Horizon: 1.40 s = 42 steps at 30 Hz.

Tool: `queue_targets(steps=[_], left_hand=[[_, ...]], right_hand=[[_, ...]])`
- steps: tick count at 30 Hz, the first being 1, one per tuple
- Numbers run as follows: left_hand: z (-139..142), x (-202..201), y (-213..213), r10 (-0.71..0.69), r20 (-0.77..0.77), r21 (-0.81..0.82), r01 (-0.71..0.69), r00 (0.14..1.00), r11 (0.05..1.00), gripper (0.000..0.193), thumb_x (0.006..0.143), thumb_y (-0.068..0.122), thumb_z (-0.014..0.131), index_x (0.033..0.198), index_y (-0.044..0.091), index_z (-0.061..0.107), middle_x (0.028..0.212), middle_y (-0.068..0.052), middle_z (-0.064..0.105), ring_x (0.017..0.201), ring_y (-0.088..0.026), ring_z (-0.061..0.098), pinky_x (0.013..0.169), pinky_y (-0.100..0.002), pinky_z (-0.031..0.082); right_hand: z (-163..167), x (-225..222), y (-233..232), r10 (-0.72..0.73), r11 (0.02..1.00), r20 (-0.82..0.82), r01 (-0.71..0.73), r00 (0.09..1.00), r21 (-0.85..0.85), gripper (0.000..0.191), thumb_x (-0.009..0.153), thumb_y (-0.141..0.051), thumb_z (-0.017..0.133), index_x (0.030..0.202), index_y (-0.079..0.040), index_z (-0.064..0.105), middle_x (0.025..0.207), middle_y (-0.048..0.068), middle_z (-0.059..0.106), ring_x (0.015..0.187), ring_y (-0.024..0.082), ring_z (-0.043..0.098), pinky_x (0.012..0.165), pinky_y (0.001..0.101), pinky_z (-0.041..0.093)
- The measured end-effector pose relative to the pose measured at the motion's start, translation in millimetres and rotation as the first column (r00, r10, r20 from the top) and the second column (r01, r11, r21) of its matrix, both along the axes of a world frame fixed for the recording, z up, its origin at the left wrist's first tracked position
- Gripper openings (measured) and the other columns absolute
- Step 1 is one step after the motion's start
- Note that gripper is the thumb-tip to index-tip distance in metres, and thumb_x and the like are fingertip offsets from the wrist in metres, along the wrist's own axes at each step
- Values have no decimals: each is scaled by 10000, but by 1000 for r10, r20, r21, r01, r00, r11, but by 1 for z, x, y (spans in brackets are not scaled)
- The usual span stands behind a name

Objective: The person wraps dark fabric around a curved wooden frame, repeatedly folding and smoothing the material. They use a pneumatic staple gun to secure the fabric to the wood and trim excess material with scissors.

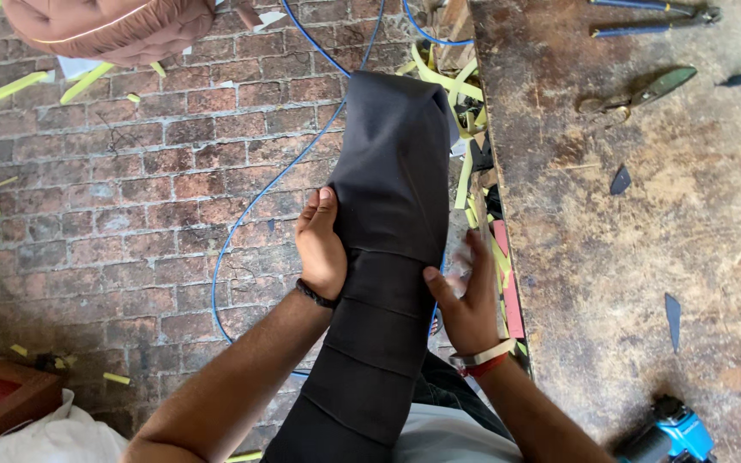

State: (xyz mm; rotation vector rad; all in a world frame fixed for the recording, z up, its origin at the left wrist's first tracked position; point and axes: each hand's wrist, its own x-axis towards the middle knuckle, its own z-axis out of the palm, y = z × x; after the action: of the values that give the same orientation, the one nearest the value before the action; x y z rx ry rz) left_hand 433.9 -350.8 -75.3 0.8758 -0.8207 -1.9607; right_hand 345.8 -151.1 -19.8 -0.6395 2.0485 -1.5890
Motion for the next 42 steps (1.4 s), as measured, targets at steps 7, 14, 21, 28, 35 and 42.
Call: queue_targets(steps=[7,14,21,28,35,42], left_hand=[[13,-30,44,-44,-3,8,44,999,999,149,1014,126,606,930,51,703,887,32,647,861,-79,555,847,-243,452],[28,-69,89,-146,-72,-36,144,987,989,129,1014,76,570,1003,28,690,918,16,634,863,-81,542,834,-230,437],[13,-121,150,-438,-186,-45,438,880,898,143,972,-1,581,1096,9,652,973,0,639,879,-80,568,840,-231,456],[-50,-236,294,-727,-315,-167,718,611,676,147,1021,-11,665,1161,22,632,987,2,627,876,-73,555,818,-209,452],[-39,-268,352,-994,-110,-115,993,-24,-11,317,961,237,680,1212,50,633,1082,-15,694,1006,-100,643,911,-243,526],[-34,-275,392,-934,356,-328,940,37,-88,158,990,177,706,980,22,674,861,25,637,805,-63,555,710,-246,479]], right_hand=[[57,-10,5,68,998,-652,-46,755,50,427,848,-142,854,1227,-6,714,1131,129,677,968,259,699,781,344,582],[61,-34,33,-2,1000,-797,10,603,5,244,826,-12,860,1043,-39,753,932,62,687,729,182,664,612,317,537],[43,-52,99,-162,977,-801,210,577,-46,231,791,33,856,953,-78,735,872,53,651,723,199,664,619,336,533],[27,-80,219,-423,782,-703,623,572,37,196,788,16,821,946,-77,751,860,74,687,749,212,707,659,333,566],[-19,-88,311,-613,607,-574,789,543,97,156,772,-57,822,909,-74,749,831,67,702,736,215,722,662,340,578],[-47,-94,331,-547,566,-668,811,505,149,136,760,-56,830,862,-91,747,802,68,664,683,254,682,604,377,554]])
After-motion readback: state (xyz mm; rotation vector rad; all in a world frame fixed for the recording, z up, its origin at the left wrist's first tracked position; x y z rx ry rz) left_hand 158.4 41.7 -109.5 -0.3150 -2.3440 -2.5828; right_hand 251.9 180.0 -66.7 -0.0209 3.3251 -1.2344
